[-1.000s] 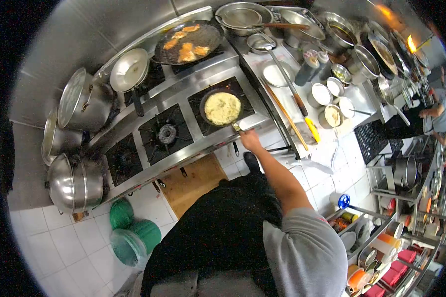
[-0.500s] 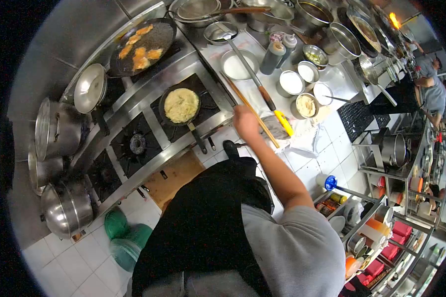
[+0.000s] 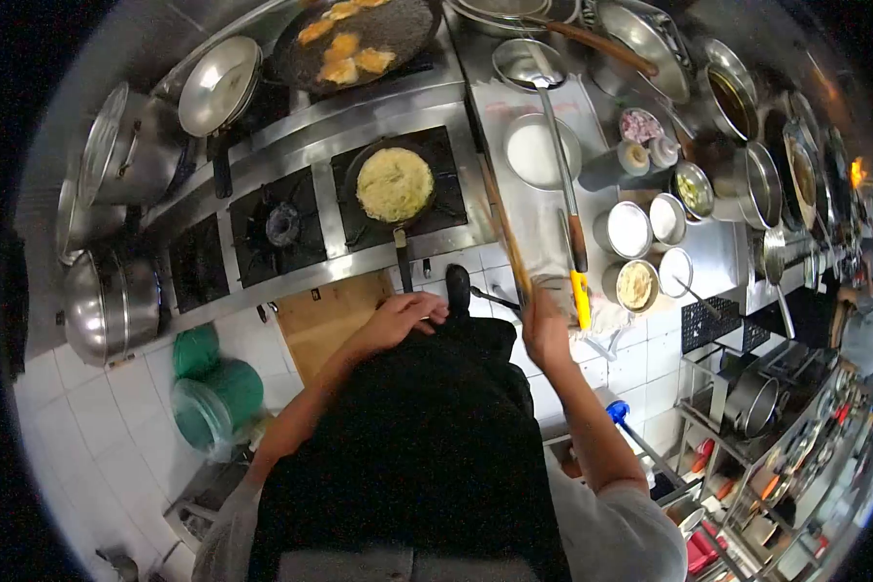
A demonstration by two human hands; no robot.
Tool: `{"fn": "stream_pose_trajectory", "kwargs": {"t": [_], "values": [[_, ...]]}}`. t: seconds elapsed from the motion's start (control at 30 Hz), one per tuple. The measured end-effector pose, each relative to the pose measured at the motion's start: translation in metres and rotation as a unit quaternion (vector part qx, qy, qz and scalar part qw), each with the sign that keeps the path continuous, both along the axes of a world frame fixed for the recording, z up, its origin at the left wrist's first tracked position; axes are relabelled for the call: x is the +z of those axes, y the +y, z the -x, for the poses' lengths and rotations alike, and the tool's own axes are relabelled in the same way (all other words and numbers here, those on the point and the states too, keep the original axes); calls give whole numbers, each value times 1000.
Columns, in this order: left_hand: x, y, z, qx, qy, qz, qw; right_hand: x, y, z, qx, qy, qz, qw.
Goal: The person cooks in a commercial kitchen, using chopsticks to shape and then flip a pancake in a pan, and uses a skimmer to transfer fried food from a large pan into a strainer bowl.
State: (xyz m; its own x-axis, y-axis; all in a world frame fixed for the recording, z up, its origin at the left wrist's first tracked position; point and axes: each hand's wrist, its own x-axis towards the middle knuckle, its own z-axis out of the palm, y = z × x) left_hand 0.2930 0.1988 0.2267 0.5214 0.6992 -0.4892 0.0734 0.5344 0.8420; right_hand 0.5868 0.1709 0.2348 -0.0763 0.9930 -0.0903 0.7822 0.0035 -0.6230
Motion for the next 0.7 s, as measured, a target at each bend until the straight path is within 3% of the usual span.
{"fn": "stream_pose_trajectory", "kwargs": {"t": [0.07,0.13,0.17,0.2,0.27,0.33,0.37,0.43,0.47,0.5,0.53,0.6,0.63,0.7], "values": [[0,12,-18,8,-65,40,997,27,8,33,-12,137,111,984],[-2,20,-28,57,-77,3,995,32,33,95,72,202,59,975],[22,23,-29,180,-153,71,969,26,41,118,53,241,94,964],[19,24,-22,179,-154,72,969,21,46,135,33,280,129,951],[10,38,1,260,-100,86,956,22,55,154,23,266,103,958],[19,53,21,367,-79,29,926,12,64,154,11,250,77,965],[12,61,41,410,-60,12,910,-6,66,135,4,174,82,981],[-1,72,99,363,85,-2,928,-10,68,101,-7,68,69,995],[-21,78,130,285,245,-143,915,-1,71,89,-12,40,49,998],[-41,80,148,193,393,-275,856,9,75,82,-4,18,63,998],[-35,79,152,192,392,-274,857,15,81,76,2,-4,77,997],[-10,81,160,38,500,-280,818,4,100,70,14,-50,50,997],[-7,85,163,35,498,-282,819,-4,113,70,43,-101,-9,994],[-8,102,168,-39,546,-361,755,-1,132,76,68,-155,-67,983]]}}
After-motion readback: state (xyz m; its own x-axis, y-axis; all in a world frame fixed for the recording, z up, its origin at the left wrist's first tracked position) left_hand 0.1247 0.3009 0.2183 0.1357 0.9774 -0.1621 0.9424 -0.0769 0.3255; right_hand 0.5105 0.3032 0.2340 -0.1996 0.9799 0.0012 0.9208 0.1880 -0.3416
